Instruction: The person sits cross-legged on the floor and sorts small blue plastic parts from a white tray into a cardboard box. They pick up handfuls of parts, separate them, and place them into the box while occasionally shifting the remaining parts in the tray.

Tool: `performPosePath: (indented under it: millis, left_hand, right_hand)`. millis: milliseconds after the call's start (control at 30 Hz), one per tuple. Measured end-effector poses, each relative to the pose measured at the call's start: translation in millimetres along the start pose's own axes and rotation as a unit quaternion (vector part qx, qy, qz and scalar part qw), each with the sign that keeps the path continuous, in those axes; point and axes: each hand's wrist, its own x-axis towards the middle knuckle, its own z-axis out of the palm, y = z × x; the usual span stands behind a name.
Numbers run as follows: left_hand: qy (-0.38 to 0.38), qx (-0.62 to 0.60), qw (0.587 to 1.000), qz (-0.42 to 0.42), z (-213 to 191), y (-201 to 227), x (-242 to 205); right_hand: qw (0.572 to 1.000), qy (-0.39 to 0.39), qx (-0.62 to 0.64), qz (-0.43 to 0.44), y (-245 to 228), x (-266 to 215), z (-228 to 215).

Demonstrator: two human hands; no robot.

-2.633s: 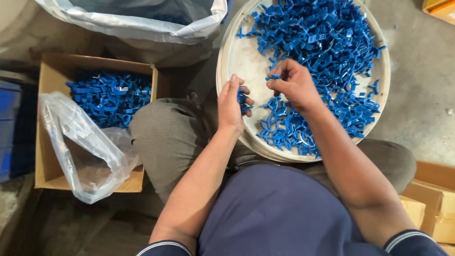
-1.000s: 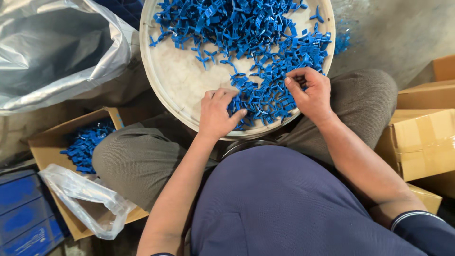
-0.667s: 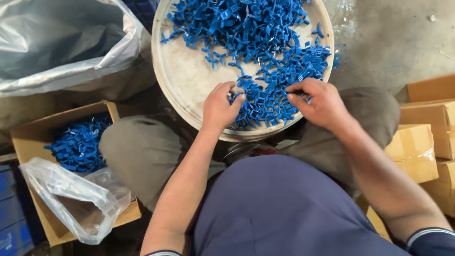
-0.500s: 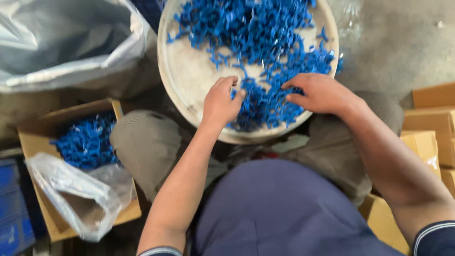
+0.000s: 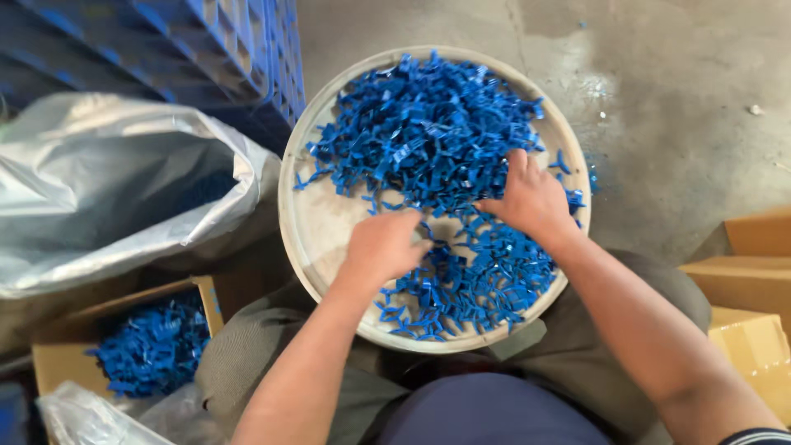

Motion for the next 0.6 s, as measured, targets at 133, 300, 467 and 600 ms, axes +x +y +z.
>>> performPosePath:
  millis: [133,300,467,600]
  left_hand:
    - [-0.041,-0.012,0.999,-0.005,13.7,-10.5,1.1]
    - [0.012,-0.033,0.999,0.036,11.4,-13.3,-19.7]
    - [-0.012,-0.007,1.0,0.027,10.8,-17.3,-29.1]
    - [-0.047,0.051,0.997,-0.015,9.3,-21.7,-31.0]
  right_hand:
    - [0.999,-0.02,-0.025,0.016,-6.8,5.2,20.4]
    - [0.999,0.024,0.028,-0.032,-14.2,-5.2,22.0]
    - [0.978,-0.091,0.172,-0.08,-51.1,-23.1,47.2]
    - [0.918,-0.001,0.241,-0.314,-77.2,-30.3,66.0]
